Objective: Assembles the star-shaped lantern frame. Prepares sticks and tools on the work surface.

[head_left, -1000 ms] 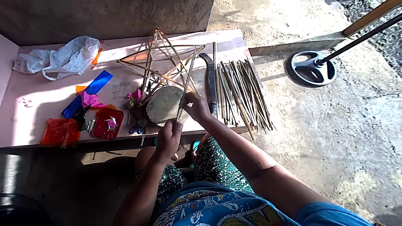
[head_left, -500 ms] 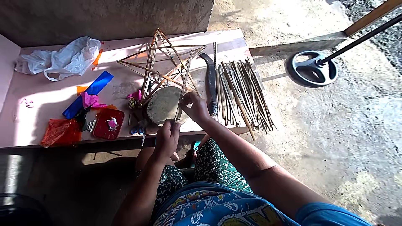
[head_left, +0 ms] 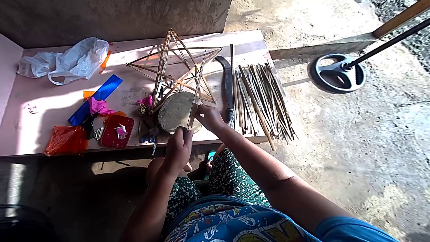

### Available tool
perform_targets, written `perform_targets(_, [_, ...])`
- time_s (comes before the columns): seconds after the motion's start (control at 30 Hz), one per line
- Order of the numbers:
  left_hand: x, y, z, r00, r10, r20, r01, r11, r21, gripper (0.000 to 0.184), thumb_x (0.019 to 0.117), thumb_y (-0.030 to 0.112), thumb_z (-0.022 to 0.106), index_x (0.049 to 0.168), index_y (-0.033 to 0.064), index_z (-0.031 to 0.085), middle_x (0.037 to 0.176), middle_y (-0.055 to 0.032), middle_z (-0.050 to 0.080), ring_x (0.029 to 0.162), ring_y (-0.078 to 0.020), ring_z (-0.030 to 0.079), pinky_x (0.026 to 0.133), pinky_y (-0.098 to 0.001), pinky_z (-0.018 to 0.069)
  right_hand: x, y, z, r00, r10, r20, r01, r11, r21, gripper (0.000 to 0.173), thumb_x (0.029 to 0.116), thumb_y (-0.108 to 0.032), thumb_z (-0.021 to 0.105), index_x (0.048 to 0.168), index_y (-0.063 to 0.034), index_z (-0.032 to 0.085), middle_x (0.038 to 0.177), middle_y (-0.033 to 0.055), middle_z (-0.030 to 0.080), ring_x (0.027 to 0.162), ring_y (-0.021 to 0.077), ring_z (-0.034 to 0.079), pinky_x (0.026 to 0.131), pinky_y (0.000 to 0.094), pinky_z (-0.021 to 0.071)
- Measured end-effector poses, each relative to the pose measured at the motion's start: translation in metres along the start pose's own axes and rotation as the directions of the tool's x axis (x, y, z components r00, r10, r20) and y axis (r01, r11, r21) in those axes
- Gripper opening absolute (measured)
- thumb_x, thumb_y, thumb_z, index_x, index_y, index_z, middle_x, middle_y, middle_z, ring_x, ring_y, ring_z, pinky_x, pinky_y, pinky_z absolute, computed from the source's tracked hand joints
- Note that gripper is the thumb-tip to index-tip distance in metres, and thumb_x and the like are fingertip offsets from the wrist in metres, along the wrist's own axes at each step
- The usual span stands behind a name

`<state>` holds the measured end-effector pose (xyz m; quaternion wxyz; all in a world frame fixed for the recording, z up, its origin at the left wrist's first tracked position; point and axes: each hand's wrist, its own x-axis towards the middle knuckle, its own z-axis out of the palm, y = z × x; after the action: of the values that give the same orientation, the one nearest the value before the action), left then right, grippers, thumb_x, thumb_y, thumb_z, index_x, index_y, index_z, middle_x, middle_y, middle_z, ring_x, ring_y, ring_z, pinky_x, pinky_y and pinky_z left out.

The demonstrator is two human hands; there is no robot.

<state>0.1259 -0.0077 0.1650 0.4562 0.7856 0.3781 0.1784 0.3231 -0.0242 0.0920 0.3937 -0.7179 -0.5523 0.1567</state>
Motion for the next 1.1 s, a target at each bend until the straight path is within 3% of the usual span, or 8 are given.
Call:
perform_targets(0.13, [-0.004,0.001,0.001,0.999,0.047,-0.027,-0.046,0.999,0.017,0.020,0.1077,0.018,0.050,0.106,-0.0003,0.060,0.074,-0.0041,0.057,0.060,-0.0092,0.056,0.060,-0.0259,0.0508,-0.002,-0.003,0.003,0.993,-0.060,-0.106,0.056,0.997,-0.044,0.016,0.0913,-0.005,0.069,0.104,0.0043,0.073,0.096,0.0201,0.074,0.087,0.0356,0.073,0.080,0.0548,0.0580])
perform_targets(0.27, [0.000,-0.002,0.008,1.000,-0.029,0.000,0.029,0.999,0.042,0.024,0.1089,0.019,0.049,0.107,-0.0019,0.060,0.076,-0.0074,0.057,0.062,-0.0134,0.057,0.063,-0.0304,0.0517,-0.014,0.016,0.022,0.986,-0.080,-0.149,0.067,0.993,-0.094,0.020,0.0908,-0.008,0.074,0.108,0.0006,0.070,0.096,0.0161,0.072,0.082,0.0307,0.072,0.073,0.0504,0.0601])
perform_targets(0.37, [-0.001,-0.001,0.007,0.999,-0.038,0.017,0.038,0.999,0.024,0.023,0.1088,0.019,0.050,0.107,-0.0019,0.060,0.076,-0.0067,0.057,0.062,-0.0124,0.056,0.063,-0.0292,0.0511,-0.011,0.008,0.017,0.991,-0.053,-0.124,0.040,0.994,-0.104,0.017,0.0920,-0.008,0.071,0.103,0.0051,0.072,0.093,0.0200,0.073,0.084,0.0361,0.073,0.077,0.0549,0.0587])
perform_targets(0.47, [-0.004,-0.001,0.005,0.999,0.032,-0.017,-0.032,0.999,0.002,0.022,0.1083,0.019,0.049,0.104,-0.0004,0.059,0.073,-0.0035,0.055,0.060,-0.0084,0.055,0.061,-0.0252,0.0501,-0.008,0.000,0.008,0.982,-0.109,-0.156,0.089,0.987,-0.134,0.016,0.0921,-0.008,0.070,0.100,0.0052,0.072,0.090,0.0201,0.073,0.082,0.0368,0.074,0.075,0.0549,0.0591])
perform_targets(0.57, [-0.007,-0.005,0.008,0.995,0.086,-0.039,-0.085,0.996,0.043,0.022,0.1068,0.017,0.048,0.102,-0.0012,0.060,0.073,-0.0048,0.056,0.061,-0.0108,0.056,0.061,-0.0280,0.0507,-0.007,-0.003,0.006,0.971,-0.145,-0.192,0.114,0.980,-0.163,0.014,0.0909,-0.007,0.070,0.098,0.0052,0.071,0.088,0.0201,0.072,0.080,0.0362,0.073,0.072,0.0529,0.0592])
perform_targets(0.7, [0.003,-0.006,0.009,0.999,-0.026,0.019,0.024,0.997,0.069,0.024,0.1086,0.016,0.049,0.104,-0.0042,0.060,0.076,-0.0085,0.058,0.063,-0.0150,0.057,0.064,-0.0324,0.0513,-0.013,0.001,0.006,0.995,0.099,0.012,-0.097,0.988,-0.117,0.036,0.0916,-0.012,0.075,0.122,0.0058,0.068,0.108,0.0232,0.073,0.094,0.0400,0.073,0.085,0.0603,0.0563])
perform_targets(0.93, [-0.008,0.004,0.010,0.991,0.123,-0.049,-0.115,0.984,0.137,0.020,0.1056,0.016,0.053,0.101,-0.0019,0.061,0.075,-0.0077,0.057,0.066,-0.0145,0.057,0.065,-0.0306,0.0510,-0.027,0.012,-0.011,0.958,0.282,0.051,-0.276,0.955,-0.105,0.025,0.0961,-0.008,0.065,0.120,-0.0013,0.070,0.107,0.0162,0.075,0.094,0.0351,0.074,0.084,0.0613,0.0565])
perform_targets(1.1, [0.013,-0.016,0.016,0.995,-0.093,0.034,0.086,0.982,0.166,0.028,0.1092,0.017,0.048,0.106,-0.0087,0.060,0.081,-0.0166,0.063,0.075,-0.0264,0.065,0.076,-0.0438,0.0549,-0.035,0.029,-0.023,0.888,0.456,0.063,-0.441,0.882,-0.166,0.027,0.0982,-0.013,0.060,0.121,-0.0052,0.071,0.108,0.0134,0.075,0.100,0.0349,0.071,0.089,0.0631,0.0533])
